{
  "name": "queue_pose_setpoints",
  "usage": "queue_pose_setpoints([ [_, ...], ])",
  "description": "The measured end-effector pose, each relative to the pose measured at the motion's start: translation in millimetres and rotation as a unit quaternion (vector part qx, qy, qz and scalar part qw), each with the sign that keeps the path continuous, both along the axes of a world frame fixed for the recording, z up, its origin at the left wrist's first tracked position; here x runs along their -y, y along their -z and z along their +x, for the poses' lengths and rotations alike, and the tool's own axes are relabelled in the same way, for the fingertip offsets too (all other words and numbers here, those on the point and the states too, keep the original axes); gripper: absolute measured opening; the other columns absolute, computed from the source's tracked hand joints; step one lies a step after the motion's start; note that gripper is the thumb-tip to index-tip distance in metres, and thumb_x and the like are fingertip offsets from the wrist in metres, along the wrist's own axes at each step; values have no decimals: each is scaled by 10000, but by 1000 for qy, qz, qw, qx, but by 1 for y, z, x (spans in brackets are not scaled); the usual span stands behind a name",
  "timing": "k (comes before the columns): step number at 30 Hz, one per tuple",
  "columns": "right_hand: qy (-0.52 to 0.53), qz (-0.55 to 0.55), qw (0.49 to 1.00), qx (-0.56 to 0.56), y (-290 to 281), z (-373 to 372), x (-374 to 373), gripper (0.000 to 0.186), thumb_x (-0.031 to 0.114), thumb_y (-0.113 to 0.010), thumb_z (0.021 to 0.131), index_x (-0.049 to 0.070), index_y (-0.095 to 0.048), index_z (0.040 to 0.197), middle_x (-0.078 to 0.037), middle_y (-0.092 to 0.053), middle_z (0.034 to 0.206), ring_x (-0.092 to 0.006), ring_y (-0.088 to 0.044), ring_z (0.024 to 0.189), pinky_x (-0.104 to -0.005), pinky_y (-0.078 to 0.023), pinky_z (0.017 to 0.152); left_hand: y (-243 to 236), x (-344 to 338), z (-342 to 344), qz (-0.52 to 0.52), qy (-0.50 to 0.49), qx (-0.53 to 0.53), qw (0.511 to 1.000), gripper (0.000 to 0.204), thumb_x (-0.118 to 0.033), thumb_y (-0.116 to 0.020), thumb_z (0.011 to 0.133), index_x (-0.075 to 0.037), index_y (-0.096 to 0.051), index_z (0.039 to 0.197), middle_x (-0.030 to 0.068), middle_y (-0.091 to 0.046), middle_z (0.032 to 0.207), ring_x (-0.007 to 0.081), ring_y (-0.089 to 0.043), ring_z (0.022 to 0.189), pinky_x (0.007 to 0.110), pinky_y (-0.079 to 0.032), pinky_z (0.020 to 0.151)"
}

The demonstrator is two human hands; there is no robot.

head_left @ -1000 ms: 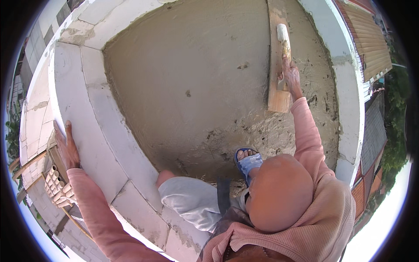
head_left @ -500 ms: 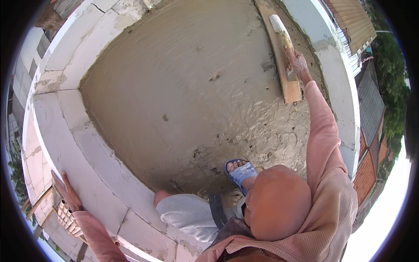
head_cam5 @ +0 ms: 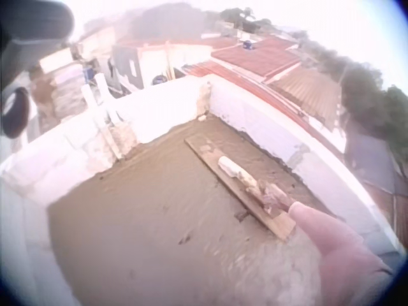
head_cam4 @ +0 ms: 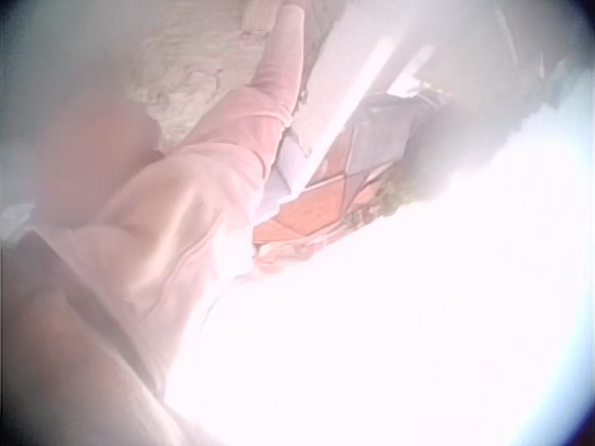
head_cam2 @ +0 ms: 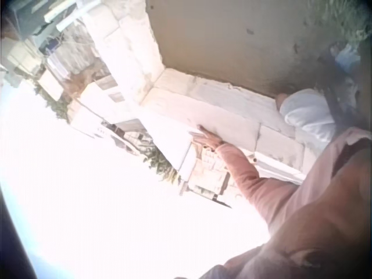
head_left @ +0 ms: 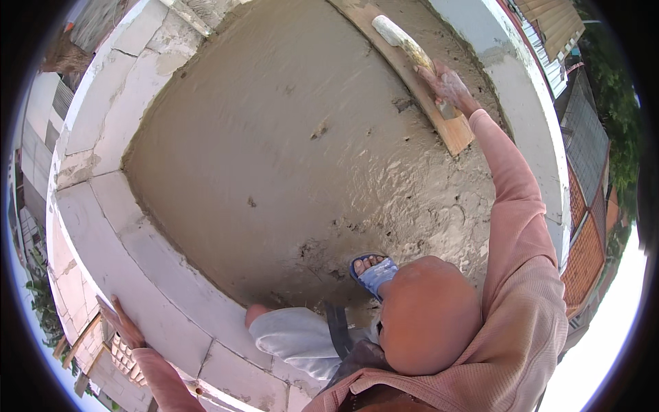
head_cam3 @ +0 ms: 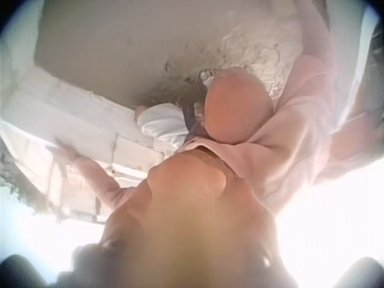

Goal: The person levels and smooths wet concrete using a wooden float and by hand.

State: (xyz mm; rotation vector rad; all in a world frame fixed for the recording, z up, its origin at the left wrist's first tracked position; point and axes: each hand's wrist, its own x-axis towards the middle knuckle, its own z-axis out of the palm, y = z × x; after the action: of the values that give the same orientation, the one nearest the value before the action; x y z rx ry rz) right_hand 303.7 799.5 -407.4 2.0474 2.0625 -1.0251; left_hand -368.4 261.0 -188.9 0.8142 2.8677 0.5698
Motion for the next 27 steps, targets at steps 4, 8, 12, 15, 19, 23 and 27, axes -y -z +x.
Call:
queue_pose_setpoints([
  [4,45,-9,997,-64,-28,34,54,630,593,-495,965,9,-548,1197,-158,-599,683,-225,-617,467,-383,-516,562,1,-8,9,-46,-2,-38,998,870,-589,-474,972,-36,-178,1574,209,-160,1627,343,-144,1507,433,-123,1225],
  [8,103,24,991,-77,-22,44,43,607,566,-507,972,9,-547,1209,-140,-572,660,-212,-610,469,-384,-510,549,1,0,-1,-33,13,-33,999,850,-568,-474,981,-27,-186,1570,212,-170,1624,338,-152,1505,432,-126,1222],
  [12,-20,121,992,-38,4,45,-22,559,524,-478,998,6,-545,1198,-132,-563,658,-226,-624,486,-380,-529,583,7,1,-5,-32,22,-29,999,855,-561,-481,981,-9,-188,1565,226,-182,1616,345,-178,1496,429,-146,1218],
  [15,3,92,994,-50,14,1,-69,474,451,-468,1025,24,-544,1218,-122,-549,737,-212,-600,478,-370,-524,551,-3,6,-7,2,30,-20,999,866,-557,-488,981,11,-187,1560,244,-193,1607,351,-216,1481,427,-176,1210],
  [19,-98,132,981,101,73,59,-141,532,126,-483,983,137,-345,1497,-193,-573,1005,-272,-676,686,-385,-571,637,20,1,-10,2,48,8,999,880,-565,-492,977,18,-180,1559,255,-201,1600,360,-244,1466,426,-195,1203],
  [23,-128,121,976,126,91,64,-98,882,-41,-624,804,181,-233,1563,-219,-581,1074,-362,-679,908,-420,-577,729,0,8,-5,-21,35,-26,999,879,-573,-483,978,11,-181,1561,253,-197,1602,371,-234,1468,422,-184,1206],
  [27,-230,174,928,234,74,138,-11,859,5,-641,804,158,-251,1554,-226,-583,1080,-359,-671,855,-427,-565,734,1,7,-8,-25,38,-19,999,862,-566,-474,985,7,-186,1561,250,-192,1606,369,-218,1476,428,-169,1210],
])
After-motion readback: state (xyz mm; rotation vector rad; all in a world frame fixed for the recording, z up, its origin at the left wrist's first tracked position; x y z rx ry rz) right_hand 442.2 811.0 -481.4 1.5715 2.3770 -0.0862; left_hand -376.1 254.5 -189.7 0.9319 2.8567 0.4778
